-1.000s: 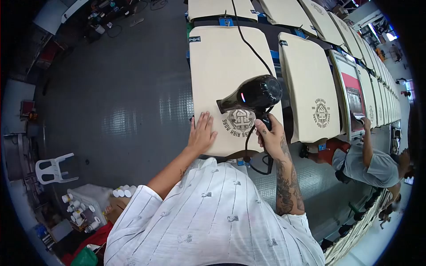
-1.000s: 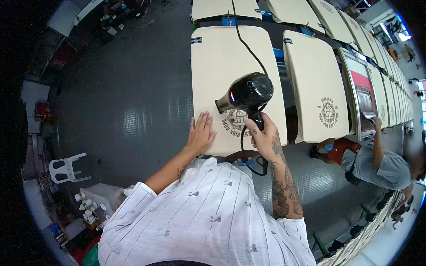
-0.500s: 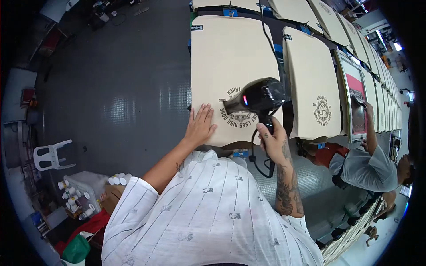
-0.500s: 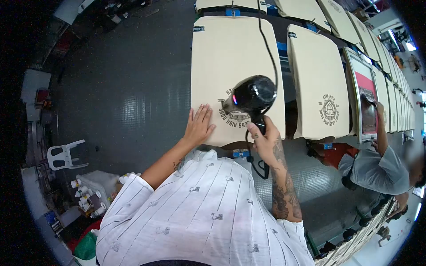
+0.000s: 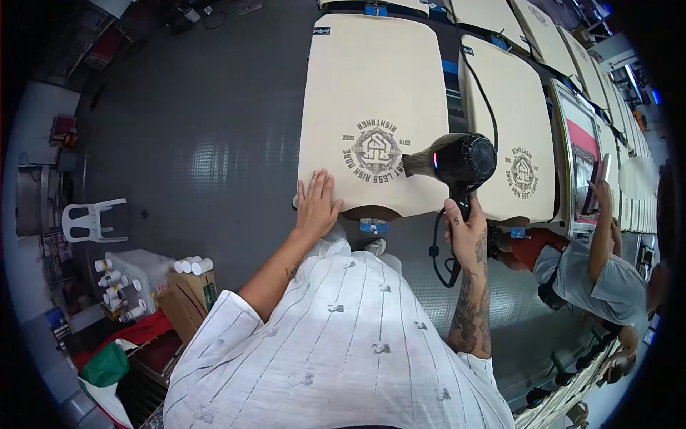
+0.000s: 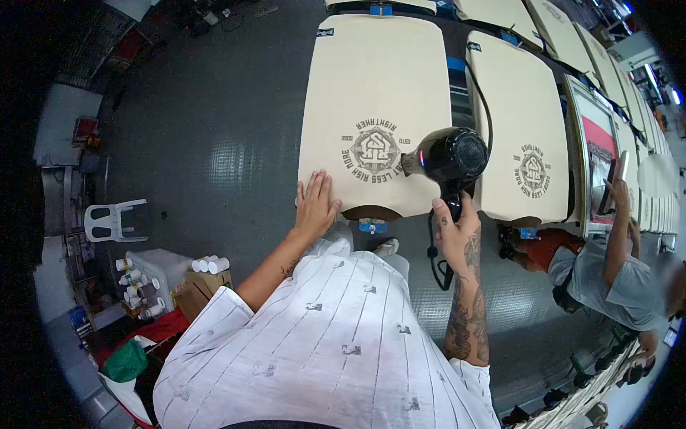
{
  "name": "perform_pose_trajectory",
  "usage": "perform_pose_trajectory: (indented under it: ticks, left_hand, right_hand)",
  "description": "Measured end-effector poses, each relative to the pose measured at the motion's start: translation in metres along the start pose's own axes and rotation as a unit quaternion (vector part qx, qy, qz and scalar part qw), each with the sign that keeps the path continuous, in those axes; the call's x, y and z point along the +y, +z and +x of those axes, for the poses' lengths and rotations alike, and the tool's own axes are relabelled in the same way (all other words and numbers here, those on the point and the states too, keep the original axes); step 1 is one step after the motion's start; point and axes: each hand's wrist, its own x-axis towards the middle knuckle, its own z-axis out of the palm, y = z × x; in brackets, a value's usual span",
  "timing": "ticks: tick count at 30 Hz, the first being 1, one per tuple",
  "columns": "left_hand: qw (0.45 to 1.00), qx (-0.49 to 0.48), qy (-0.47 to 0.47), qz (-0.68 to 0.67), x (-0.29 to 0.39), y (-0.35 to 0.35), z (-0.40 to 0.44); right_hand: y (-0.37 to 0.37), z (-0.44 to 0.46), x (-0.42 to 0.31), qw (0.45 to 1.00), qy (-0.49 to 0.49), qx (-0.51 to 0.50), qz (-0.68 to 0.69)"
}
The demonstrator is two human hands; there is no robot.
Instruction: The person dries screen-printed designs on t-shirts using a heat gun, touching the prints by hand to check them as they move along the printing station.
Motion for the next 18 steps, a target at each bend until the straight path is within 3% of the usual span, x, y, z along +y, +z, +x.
perform_pose_trajectory:
  ticks: [3, 13, 18]
  left_hand:
    - [1.000, 0.020, 0.002, 0.011, -0.007, -0.004, 0.010]
    - [1.000, 0.000, 0.019, -0.002, -0.047, -0.030, 0.079]
    - [0.998, -0.029, 0.064, 0.004, -0.061, -0.040, 0.098]
  right_hand:
    - [0.003, 0.011, -0.006, 0.999, -0.002, 0.018, -0.030]
    - [0.098, 0.068, -0.058, 0.996, -0.027, -0.085, -0.015]
    - [0.088, 0.089, -0.070, 1.000, -0.016, -0.021, 0.010]
